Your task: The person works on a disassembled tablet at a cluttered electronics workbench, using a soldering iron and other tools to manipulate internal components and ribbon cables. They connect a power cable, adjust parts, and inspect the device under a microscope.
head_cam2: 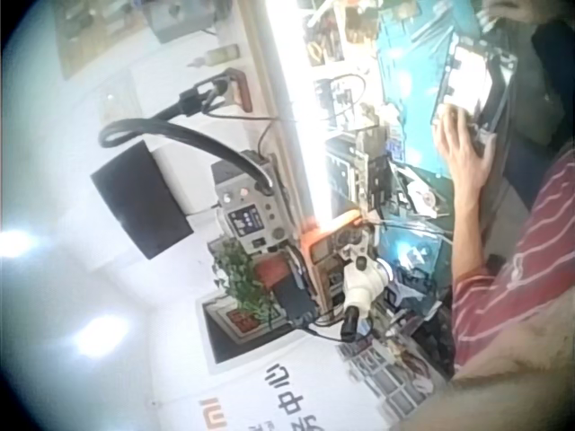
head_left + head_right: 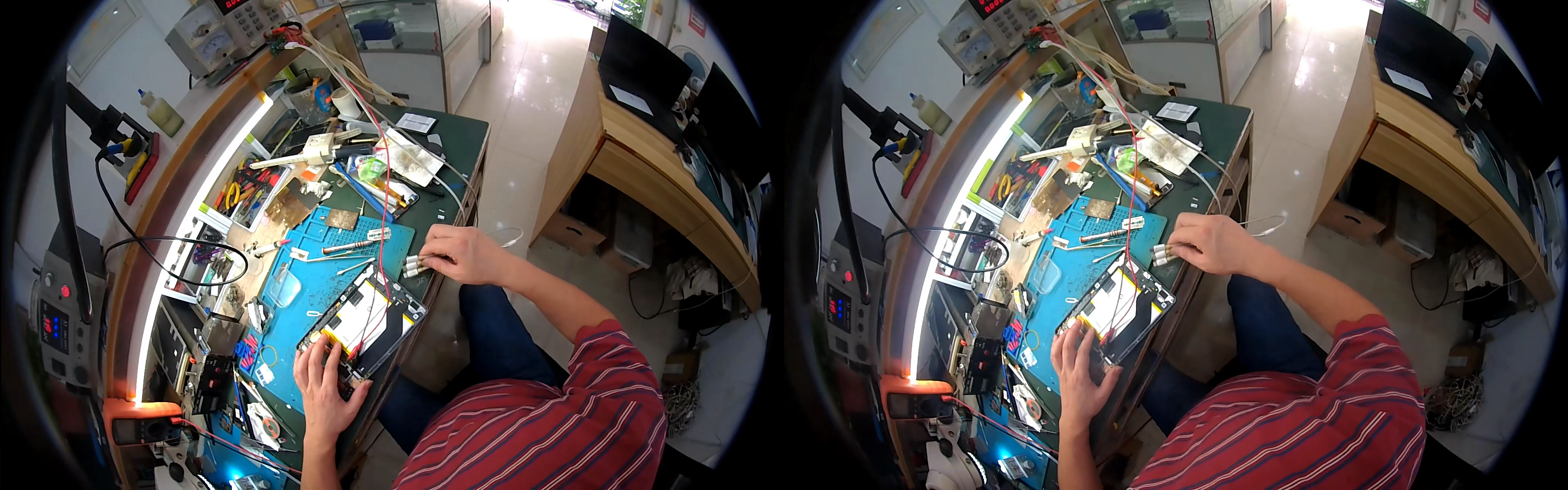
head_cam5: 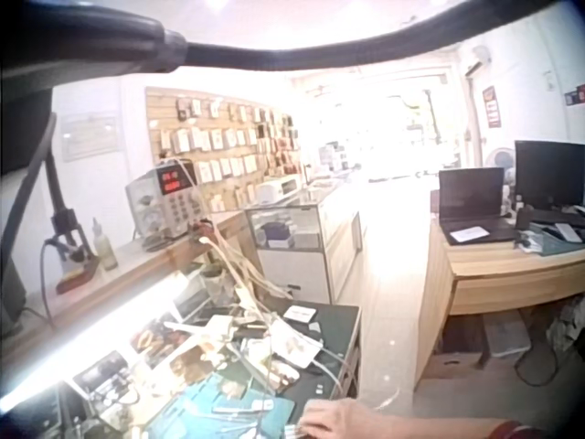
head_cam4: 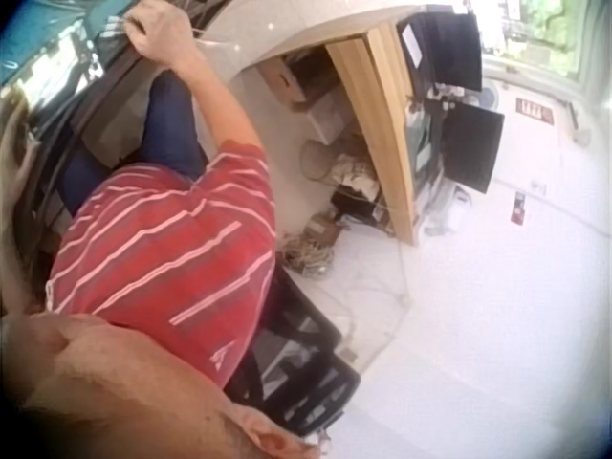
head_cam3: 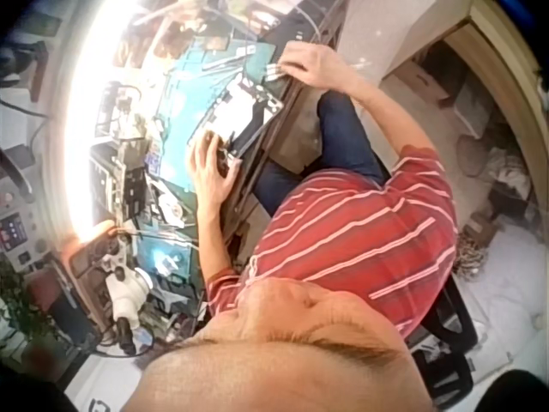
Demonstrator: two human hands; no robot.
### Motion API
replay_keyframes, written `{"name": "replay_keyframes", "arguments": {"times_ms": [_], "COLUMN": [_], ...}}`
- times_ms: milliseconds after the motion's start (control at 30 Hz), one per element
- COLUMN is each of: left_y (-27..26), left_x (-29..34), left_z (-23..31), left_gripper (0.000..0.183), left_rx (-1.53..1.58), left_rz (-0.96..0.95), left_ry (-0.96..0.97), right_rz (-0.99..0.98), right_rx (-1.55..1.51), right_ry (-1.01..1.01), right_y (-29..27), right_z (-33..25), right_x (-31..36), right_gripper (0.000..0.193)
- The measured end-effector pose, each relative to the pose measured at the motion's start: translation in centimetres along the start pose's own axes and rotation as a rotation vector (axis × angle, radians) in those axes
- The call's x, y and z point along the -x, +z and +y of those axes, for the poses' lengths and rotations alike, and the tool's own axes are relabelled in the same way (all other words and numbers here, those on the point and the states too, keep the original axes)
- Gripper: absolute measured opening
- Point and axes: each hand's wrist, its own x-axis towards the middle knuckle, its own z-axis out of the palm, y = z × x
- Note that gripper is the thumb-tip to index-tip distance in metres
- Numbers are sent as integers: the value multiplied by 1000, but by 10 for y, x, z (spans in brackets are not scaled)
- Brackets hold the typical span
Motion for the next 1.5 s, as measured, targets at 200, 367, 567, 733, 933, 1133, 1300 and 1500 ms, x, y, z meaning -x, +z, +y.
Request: {"name": "replay_keyframes", "arguments": {"times_ms": [200, 367, 567, 733, 933, 1133, 1300, 1500], "left_y": [1, 1, 1, 0, 2, 2, 2, 0], "left_x": [0, -1, 0, -1, 1, 1, 0, -1], "left_z": [-1, 0, 0, 0, -2, -1, 0, -1], "left_gripper": [83, 85, 84, 85, 85, 85, 84, 83], "left_rx": [-14, -29, -28, -28, -28, -16, -14, -11], "left_rz": [6, 4, 0, 0, 7, 8, 14, 8], "left_ry": [4, 5, -3, 0, 0, -9, -7, 17], "right_rz": [-118, -68, -194, -169, -60, -21, -45, -37], "right_rx": [3, 88, -246, 62, 77, 78, 75, 93], "right_ry": [-10, -71, 19, -207, -282, -290, -288, -338], "right_y": [-6, -7, -17, -15, 3, 10, 9, 12], "right_z": [5, 2, 3, 12, 13, 13, 13, 15], "right_x": [-4, -7, -12, -5, -10, -14, -13, -16], "right_gripper": [14, 14, 11, 8, 10, 12, 11, 7]}}
